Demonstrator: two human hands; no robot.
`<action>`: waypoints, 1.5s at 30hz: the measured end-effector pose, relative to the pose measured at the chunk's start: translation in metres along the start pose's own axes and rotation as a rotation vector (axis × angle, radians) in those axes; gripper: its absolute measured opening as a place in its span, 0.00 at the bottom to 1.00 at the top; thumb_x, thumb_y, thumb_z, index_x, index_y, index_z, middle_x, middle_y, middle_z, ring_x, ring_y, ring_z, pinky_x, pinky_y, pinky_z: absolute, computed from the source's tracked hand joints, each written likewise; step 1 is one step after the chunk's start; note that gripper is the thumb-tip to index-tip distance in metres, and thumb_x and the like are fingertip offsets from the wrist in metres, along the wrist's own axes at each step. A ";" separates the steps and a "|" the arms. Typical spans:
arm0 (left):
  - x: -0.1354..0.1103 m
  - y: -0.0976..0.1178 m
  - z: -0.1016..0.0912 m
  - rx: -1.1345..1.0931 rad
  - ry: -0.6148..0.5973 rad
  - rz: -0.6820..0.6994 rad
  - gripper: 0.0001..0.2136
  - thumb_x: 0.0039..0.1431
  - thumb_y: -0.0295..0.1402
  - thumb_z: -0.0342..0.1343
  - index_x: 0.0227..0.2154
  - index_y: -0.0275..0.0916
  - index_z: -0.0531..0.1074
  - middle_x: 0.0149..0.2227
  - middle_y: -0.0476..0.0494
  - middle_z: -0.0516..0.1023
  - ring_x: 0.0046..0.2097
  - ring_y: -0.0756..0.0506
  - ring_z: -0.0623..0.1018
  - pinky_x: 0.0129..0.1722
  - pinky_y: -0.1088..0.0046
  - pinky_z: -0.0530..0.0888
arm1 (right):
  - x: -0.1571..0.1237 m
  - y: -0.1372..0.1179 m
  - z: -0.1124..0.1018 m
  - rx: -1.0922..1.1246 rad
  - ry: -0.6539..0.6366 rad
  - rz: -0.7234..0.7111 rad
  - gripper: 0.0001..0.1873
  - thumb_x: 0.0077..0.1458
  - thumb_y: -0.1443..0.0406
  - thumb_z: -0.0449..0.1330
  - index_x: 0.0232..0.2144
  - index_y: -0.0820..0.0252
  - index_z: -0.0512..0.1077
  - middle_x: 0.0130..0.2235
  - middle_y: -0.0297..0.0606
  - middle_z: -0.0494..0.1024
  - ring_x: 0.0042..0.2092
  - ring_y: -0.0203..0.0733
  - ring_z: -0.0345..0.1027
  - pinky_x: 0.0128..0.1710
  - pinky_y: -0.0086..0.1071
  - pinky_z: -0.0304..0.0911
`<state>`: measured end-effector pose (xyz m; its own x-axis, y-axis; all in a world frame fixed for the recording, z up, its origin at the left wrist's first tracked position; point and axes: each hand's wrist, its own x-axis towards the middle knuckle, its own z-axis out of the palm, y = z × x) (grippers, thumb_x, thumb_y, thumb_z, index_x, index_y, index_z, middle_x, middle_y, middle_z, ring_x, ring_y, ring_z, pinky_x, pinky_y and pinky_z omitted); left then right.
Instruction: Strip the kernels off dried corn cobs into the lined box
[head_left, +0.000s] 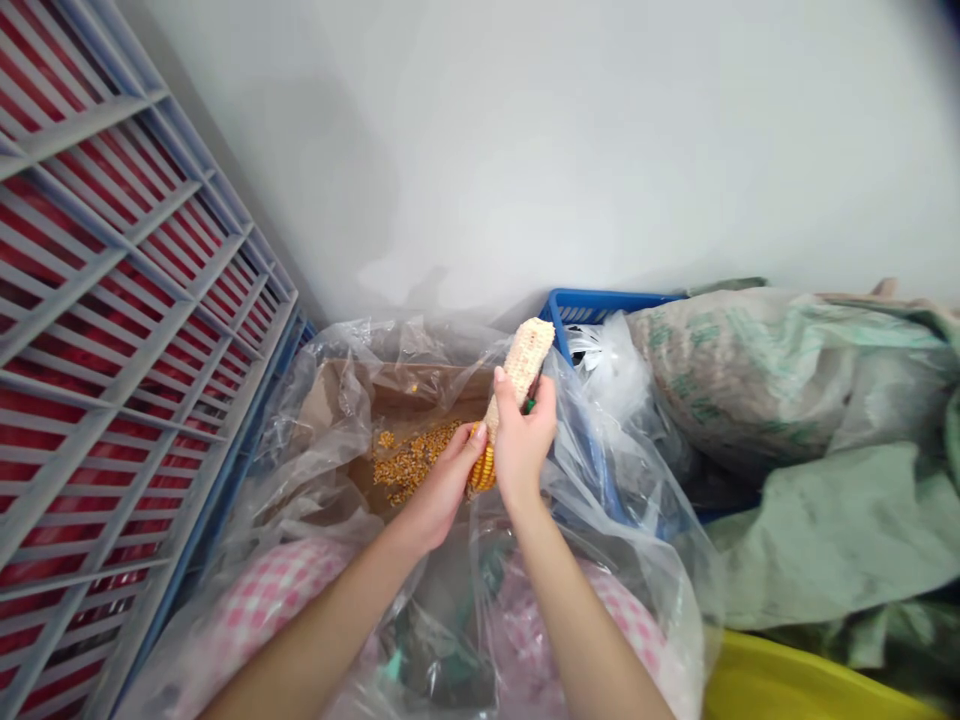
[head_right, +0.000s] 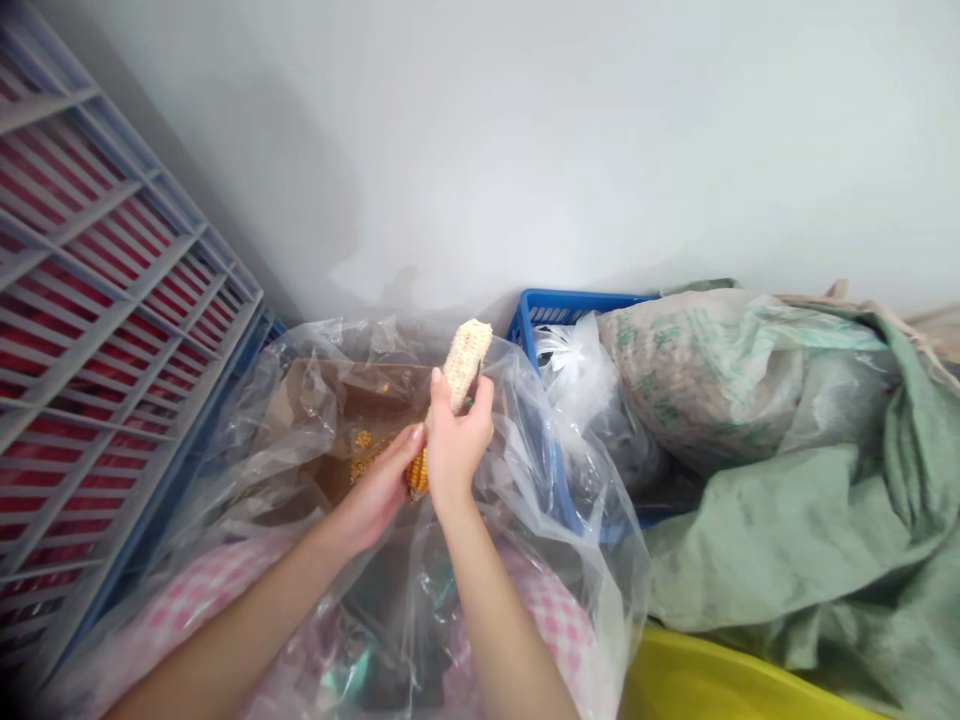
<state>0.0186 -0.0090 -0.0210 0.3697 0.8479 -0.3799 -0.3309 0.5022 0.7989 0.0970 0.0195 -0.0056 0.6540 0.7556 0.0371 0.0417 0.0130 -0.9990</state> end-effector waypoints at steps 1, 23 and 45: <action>0.000 0.001 0.000 0.037 -0.014 0.024 0.16 0.57 0.45 0.47 0.41 0.40 0.66 0.41 0.47 0.73 0.43 0.49 0.71 0.43 0.76 0.65 | 0.002 -0.001 0.000 0.032 -0.012 0.006 0.15 0.45 0.54 0.60 0.27 0.57 0.62 0.27 0.28 0.66 0.29 0.33 0.59 0.33 0.28 0.57; 0.013 0.020 -0.022 0.948 0.352 0.400 0.18 0.57 0.36 0.45 0.48 0.36 0.69 0.60 0.38 0.58 0.61 0.42 0.56 0.59 0.62 0.53 | 0.010 -0.002 -0.008 0.469 -0.059 0.332 0.17 0.42 0.56 0.63 0.34 0.58 0.68 0.28 0.30 0.71 0.30 0.36 0.67 0.30 0.29 0.62; 0.003 0.037 -0.027 1.026 0.154 0.386 0.17 0.57 0.41 0.47 0.47 0.41 0.68 0.44 0.46 0.76 0.45 0.47 0.75 0.45 0.73 0.69 | 0.013 -0.003 -0.009 0.402 -0.034 0.207 0.16 0.42 0.57 0.63 0.32 0.58 0.68 0.29 0.30 0.71 0.31 0.36 0.66 0.31 0.29 0.61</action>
<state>-0.0161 0.0173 -0.0053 0.2615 0.9650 -0.0186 0.5018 -0.1195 0.8567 0.1123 0.0239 -0.0018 0.5923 0.7901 -0.1580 -0.3881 0.1079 -0.9153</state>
